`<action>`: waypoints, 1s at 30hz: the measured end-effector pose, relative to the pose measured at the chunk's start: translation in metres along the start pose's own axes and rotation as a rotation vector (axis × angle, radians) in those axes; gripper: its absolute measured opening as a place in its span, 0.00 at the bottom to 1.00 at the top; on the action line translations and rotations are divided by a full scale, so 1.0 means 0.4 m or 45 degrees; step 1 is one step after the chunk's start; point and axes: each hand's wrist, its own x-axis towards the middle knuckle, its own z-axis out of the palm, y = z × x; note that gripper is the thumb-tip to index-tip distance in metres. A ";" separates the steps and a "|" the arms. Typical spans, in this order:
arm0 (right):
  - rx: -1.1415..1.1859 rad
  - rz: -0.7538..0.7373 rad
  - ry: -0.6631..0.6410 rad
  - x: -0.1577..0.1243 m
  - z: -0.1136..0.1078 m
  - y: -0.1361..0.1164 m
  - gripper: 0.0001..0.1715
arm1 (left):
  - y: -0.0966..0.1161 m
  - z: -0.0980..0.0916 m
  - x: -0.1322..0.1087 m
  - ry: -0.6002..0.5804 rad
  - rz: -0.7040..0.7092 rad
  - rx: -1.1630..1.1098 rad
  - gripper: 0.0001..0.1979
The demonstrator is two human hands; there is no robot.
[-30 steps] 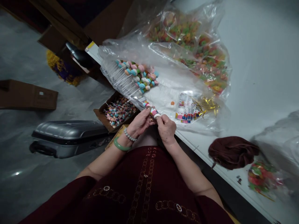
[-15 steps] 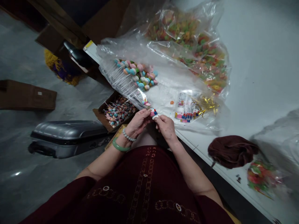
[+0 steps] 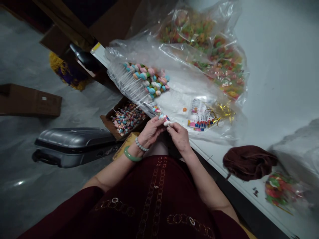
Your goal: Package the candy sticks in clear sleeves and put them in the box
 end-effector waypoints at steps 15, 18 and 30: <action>0.398 0.036 -0.089 0.004 0.022 -0.004 0.08 | 0.051 -0.031 0.016 0.068 -0.015 -0.169 0.14; 0.233 -0.033 -0.081 -0.010 0.016 -0.011 0.08 | 0.081 -0.032 0.027 0.090 0.034 -0.293 0.11; 0.416 0.063 -0.080 0.000 0.063 -0.029 0.08 | 0.031 -0.015 0.015 -0.006 -0.015 -0.340 0.14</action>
